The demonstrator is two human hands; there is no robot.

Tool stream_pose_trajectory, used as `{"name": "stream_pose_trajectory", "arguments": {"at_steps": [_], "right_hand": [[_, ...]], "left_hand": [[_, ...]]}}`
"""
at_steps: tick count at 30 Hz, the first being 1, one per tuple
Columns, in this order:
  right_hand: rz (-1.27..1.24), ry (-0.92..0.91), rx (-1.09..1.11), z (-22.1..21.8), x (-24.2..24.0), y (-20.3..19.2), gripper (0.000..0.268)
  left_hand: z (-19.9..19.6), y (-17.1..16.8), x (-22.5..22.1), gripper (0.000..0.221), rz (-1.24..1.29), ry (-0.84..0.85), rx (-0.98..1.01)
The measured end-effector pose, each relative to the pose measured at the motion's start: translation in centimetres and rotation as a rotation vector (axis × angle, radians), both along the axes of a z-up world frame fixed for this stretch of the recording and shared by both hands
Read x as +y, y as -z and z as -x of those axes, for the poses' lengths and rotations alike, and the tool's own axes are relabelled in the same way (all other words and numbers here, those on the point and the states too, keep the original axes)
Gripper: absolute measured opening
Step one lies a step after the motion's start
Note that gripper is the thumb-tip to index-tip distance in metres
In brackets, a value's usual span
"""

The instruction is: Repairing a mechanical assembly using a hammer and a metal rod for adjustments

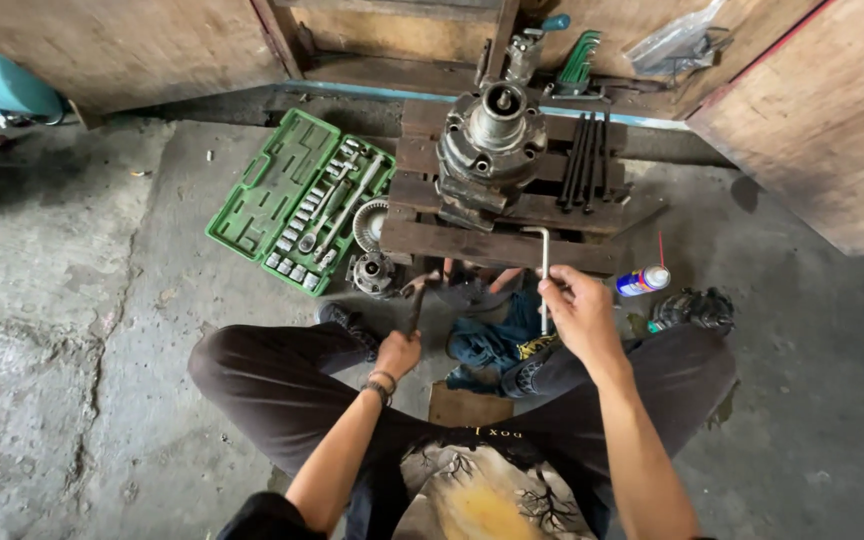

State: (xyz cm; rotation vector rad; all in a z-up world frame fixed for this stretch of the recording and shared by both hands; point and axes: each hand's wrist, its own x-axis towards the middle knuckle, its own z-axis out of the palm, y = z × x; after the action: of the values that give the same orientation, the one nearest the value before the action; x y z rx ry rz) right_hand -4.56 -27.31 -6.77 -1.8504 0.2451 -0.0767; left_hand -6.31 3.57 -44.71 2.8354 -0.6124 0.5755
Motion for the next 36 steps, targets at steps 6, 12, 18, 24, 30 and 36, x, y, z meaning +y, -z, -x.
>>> {"name": "stream_pose_trajectory", "arguments": {"at_steps": [6,12,18,24,30,36], "right_hand": [[0.214,-0.010,0.011,0.7,-1.9,-2.7,0.026],[0.572,-0.053,-0.116,0.3,-2.9,-6.7,0.022],[0.607,0.058,-0.133,-0.8,-5.7,-7.2,0.020],[0.446,0.238,0.019,-2.7,-5.6,-8.2,0.020],[0.629,0.027,0.002,-3.7,-1.9,-8.1,0.020],[0.765,-0.088,-0.074,-4.1,-1.6,-4.6,0.020]], "left_hand": [[-4.6,0.5,-2.2,0.065,0.171,-0.287,1.109],[-6.1,3.2,-3.5,0.073,-0.172,-0.180,1.163],[-6.3,6.1,-3.5,0.050,-0.334,-0.135,1.147],[-5.9,6.7,-2.0,0.055,-0.277,-0.273,1.315],[-5.8,7.7,-1.1,0.051,-0.304,-0.427,1.337],[-5.5,8.2,-0.7,0.053,-0.353,-0.532,1.323]]}}
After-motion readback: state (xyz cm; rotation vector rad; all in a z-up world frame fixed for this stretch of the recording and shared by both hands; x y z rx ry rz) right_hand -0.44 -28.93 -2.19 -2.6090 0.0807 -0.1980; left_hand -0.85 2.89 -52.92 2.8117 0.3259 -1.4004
